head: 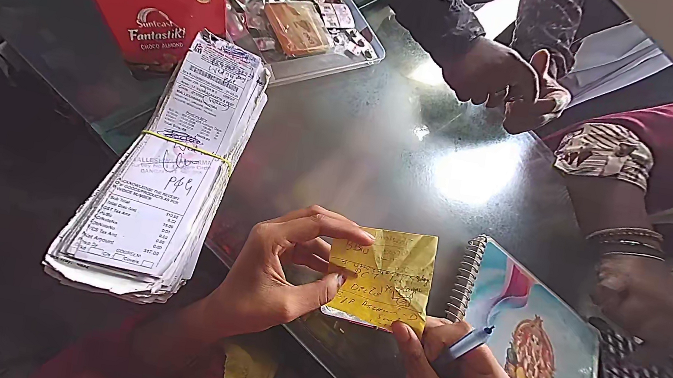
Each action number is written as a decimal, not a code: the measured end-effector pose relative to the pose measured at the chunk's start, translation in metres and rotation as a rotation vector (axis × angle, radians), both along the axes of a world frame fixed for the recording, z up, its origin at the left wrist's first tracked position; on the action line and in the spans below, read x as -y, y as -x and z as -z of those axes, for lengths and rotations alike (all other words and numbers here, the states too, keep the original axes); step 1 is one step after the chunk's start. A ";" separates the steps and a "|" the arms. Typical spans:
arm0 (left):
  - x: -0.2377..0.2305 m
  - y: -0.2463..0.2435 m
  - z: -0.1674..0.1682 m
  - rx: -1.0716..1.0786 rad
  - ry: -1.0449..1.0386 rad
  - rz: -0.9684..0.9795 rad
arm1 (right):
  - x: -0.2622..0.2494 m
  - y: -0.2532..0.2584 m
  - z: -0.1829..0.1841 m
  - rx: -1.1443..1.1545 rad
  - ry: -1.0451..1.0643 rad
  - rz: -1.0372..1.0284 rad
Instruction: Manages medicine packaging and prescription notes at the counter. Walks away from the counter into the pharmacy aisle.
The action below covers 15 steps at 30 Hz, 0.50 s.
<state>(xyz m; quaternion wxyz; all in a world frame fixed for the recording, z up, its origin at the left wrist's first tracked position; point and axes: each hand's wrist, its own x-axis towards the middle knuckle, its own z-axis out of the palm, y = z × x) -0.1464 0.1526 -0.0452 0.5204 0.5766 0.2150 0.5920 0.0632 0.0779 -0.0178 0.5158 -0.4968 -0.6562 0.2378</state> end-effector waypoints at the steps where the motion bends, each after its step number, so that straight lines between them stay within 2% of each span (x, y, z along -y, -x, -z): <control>1: 0.000 0.000 0.000 -0.002 -0.002 -0.004 | 0.000 0.000 0.000 0.004 -0.005 -0.001; 15: 0.000 0.001 -0.002 -0.027 0.027 -0.002 | 0.000 -0.001 0.001 0.013 -0.001 -0.005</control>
